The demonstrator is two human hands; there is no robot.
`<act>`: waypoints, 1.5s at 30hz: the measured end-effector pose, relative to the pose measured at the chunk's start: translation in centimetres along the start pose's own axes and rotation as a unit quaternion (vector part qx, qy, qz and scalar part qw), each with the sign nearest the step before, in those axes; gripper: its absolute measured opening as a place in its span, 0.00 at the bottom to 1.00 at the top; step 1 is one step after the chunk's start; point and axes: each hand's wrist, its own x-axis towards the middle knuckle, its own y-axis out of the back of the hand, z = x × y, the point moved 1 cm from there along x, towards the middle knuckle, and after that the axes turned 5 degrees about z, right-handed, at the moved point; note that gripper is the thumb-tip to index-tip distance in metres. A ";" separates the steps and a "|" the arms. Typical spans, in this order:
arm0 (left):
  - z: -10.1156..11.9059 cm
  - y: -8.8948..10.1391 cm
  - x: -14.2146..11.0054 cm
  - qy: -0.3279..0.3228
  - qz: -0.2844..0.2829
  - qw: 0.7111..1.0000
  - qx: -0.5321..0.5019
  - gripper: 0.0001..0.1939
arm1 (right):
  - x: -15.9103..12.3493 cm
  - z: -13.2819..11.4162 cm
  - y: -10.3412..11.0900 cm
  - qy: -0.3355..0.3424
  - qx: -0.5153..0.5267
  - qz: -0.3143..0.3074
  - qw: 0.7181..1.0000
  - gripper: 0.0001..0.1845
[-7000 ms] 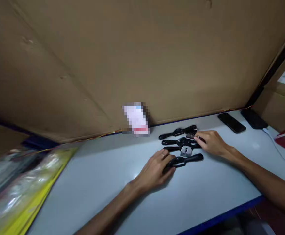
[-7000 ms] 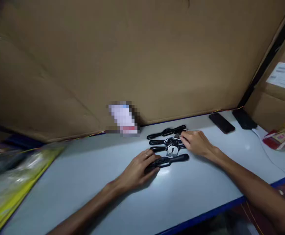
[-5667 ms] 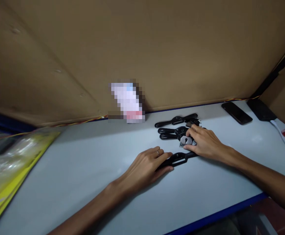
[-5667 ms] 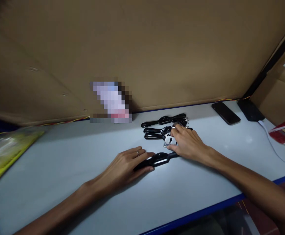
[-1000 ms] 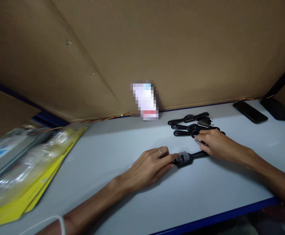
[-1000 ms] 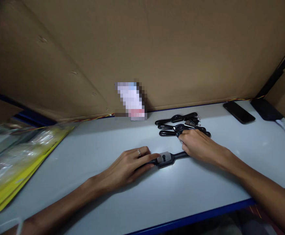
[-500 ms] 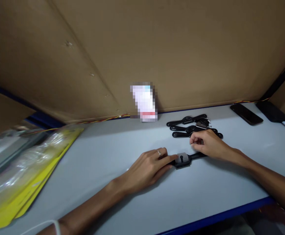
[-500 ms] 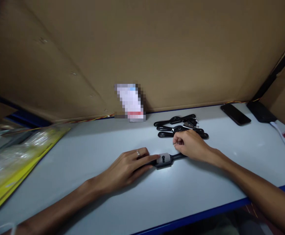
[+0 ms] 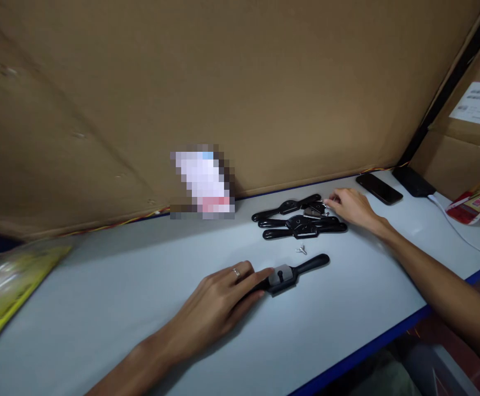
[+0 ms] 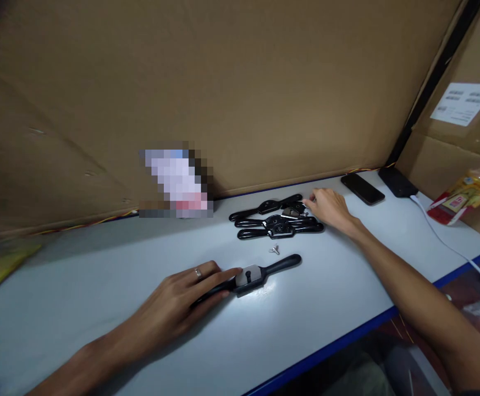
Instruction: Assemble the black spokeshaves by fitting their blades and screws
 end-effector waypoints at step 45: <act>0.4 0.3 0.5 0.016 -0.020 1.000 0.012 0.10 | -7.5 -9.5 -0.4 0.294 0.187 -0.095 0.932 0.17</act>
